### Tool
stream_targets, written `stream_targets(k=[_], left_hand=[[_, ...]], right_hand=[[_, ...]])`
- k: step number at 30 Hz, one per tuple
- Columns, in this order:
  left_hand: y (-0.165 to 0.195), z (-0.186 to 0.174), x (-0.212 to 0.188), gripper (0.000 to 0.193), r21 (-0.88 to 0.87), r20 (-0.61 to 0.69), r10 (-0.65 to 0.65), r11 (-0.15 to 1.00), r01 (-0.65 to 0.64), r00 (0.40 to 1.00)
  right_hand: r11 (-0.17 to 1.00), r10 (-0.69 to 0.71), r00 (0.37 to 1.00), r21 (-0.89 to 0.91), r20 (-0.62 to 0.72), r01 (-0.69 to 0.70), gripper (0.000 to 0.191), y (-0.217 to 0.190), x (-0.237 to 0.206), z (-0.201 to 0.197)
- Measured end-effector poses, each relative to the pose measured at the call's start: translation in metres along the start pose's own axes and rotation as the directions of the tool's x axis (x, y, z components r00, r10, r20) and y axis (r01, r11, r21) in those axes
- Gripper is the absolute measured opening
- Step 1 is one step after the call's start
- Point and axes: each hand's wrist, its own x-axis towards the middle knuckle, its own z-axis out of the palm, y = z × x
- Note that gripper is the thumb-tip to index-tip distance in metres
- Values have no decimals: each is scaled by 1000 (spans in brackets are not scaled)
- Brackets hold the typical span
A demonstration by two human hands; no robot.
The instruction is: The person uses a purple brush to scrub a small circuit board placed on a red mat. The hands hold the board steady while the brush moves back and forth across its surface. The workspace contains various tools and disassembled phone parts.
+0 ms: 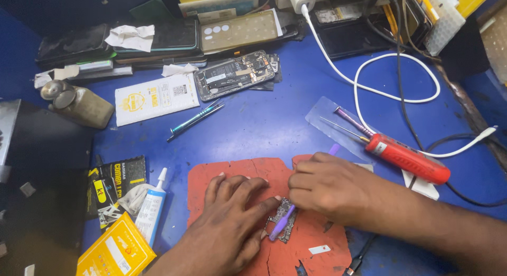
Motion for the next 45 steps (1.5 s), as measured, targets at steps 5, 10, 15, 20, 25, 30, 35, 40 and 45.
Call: stream_targets(k=[5,10,15,20,25,30,35,40,45], left_hand=[[0,-1,-1,54,-12,-14,-6,1000,6,1000],[0,1,0,53,5,-12,4,1000,-4,1000],[1,-1,-1,54,-14,0,-6,1000,6,1000],[1,0,1,50,-9,-15,-3,1000,2,1000],[0,0,-1,53,-16,3,-10,1000,10,1000],[-1,0,1,55,3,15,-1,1000,1,1000],[0,0,-1,56,-1,0,-3,1000,3,1000],[-1,0,1,57,7,34,-4,1000,3,999],[1,-1,-1,56,11,9,-1,1000,1,1000]], right_hand=[[997,62,984,-41,-168,-70,14,6,-2,1],[1000,-26,994,11,-107,27,12,7,-5,6],[993,99,980,-40,-174,-107,17,7,-5,6],[998,-64,984,14,-164,67,16,7,-6,8],[998,51,983,-38,-176,-59,24,9,-8,10],[996,-51,989,70,-140,61,11,5,-6,9],[1000,-15,989,-12,-144,14,20,2,-4,2],[996,-83,986,-21,-147,81,17,-1,-3,-1],[997,7,979,-77,-202,-24,18,-1,-1,-2]])
